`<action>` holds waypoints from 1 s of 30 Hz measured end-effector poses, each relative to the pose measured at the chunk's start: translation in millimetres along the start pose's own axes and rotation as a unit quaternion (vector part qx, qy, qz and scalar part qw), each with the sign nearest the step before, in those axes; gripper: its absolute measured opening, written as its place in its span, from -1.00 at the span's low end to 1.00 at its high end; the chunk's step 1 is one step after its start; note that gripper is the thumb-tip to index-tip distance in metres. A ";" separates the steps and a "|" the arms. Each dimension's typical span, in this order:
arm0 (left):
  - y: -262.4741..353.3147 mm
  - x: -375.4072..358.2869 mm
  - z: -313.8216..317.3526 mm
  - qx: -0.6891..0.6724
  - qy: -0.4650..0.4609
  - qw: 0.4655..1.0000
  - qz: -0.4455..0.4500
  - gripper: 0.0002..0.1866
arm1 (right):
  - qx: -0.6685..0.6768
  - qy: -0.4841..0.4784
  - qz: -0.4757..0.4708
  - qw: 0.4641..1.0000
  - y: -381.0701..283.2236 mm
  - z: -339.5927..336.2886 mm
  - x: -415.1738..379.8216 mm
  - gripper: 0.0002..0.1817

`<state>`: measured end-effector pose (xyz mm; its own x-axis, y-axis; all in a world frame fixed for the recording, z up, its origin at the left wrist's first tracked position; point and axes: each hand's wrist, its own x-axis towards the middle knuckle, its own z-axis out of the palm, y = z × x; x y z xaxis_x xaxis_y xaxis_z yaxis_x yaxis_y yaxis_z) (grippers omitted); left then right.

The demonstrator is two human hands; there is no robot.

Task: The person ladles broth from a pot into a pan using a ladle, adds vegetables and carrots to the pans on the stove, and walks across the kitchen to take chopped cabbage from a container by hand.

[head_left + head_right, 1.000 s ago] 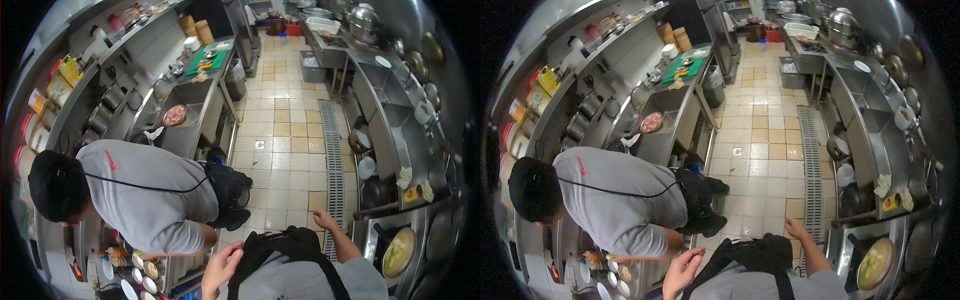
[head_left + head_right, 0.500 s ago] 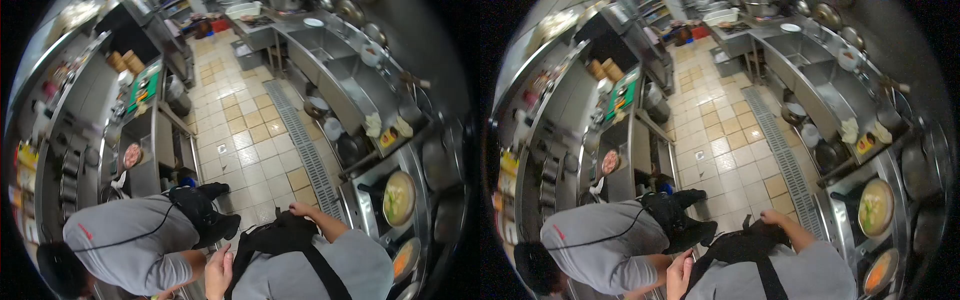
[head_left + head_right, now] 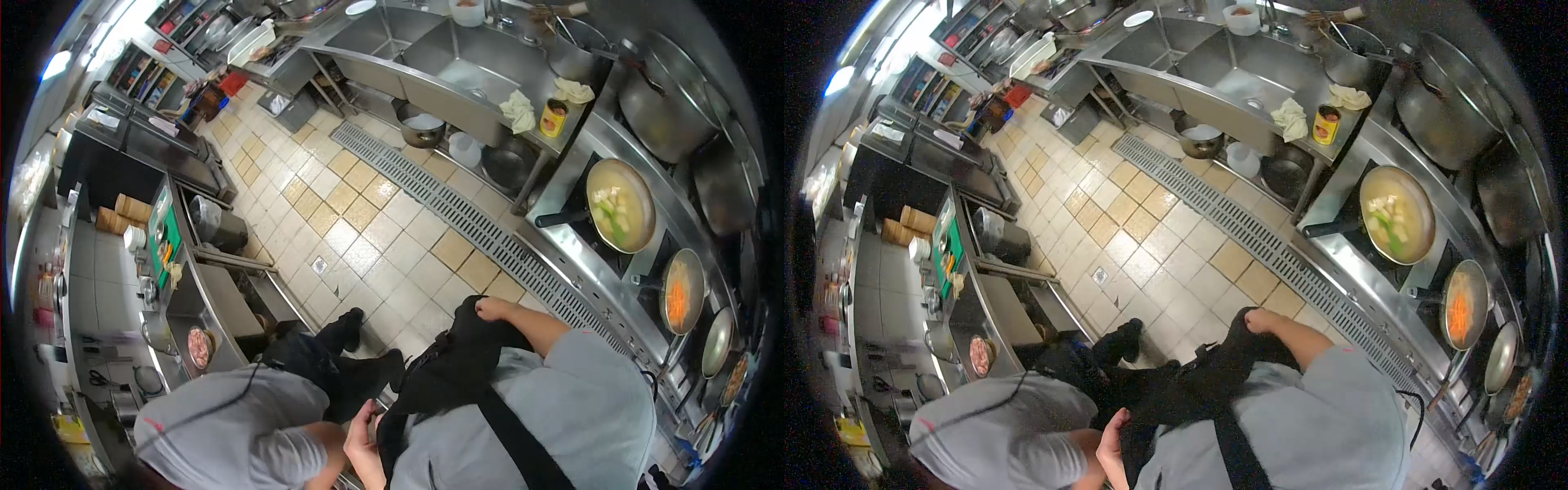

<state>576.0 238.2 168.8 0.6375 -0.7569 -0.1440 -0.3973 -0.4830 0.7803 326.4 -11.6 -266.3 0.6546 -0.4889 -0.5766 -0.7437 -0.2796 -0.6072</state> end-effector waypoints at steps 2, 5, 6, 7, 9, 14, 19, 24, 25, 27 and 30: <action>-1.0 3.2 -3.0 -0.040 -0.011 0.999 -0.027 -0.63 | -0.011 -0.002 -0.014 1.000 -8.1 3.6 -7.9 -0.65; 10.5 3.4 1.1 -0.072 -0.014 0.997 -0.038 -0.62 | 0.002 -0.025 -0.009 1.000 -4.8 8.9 -11.7 -0.64; 17.0 3.4 2.5 -0.065 -0.004 0.998 -0.019 -0.64 | -0.002 -0.026 -0.011 1.000 -2.2 8.9 -13.9 -0.64; 22.0 3.6 2.5 -0.069 0.001 0.997 -0.020 -0.64 | 0.004 -0.006 -0.005 1.000 0.5 7.1 -14.9 -0.66; 30.1 5.3 -1.3 -0.010 -0.008 1.000 0.011 -0.67 | 0.005 0.011 0.000 1.000 4.4 4.4 -16.5 -0.68; 35.8 -8.3 -19.0 0.053 0.029 0.996 0.072 -0.66 | -0.040 -0.020 -0.010 0.999 11.6 2.6 -8.7 -0.67; 43.2 -39.7 -44.8 -0.011 0.094 0.994 -0.055 -0.63 | -0.071 -0.108 -0.083 0.988 -14.5 2.0 22.4 -0.67; 8.2 -82.5 -74.8 -0.030 0.155 0.987 -0.031 -0.62 | -0.219 -0.263 -0.293 0.893 -104.3 -12.2 57.4 -0.66; 1.1 -90.6 -80.9 -0.043 0.171 0.983 -0.056 -0.62 | -0.220 -0.243 -0.356 0.875 -115.4 -2.9 70.0 -0.68; -18.1 -107.7 -98.6 -0.051 0.206 0.975 -0.067 -0.62 | -0.161 -0.295 -0.312 0.889 -167.2 4.8 76.9 -0.66; -54.6 -135.5 -130.0 -0.068 0.247 0.964 -0.069 -0.63 | -0.109 -0.311 -0.255 0.909 -268.9 27.5 68.2 -0.68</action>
<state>597.1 424.3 224.8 0.9280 -0.3713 0.0298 -0.2177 -0.4759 0.8521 574.7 53.0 -157.4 0.8206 0.2935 -0.4903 -0.2873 -0.5297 -0.7980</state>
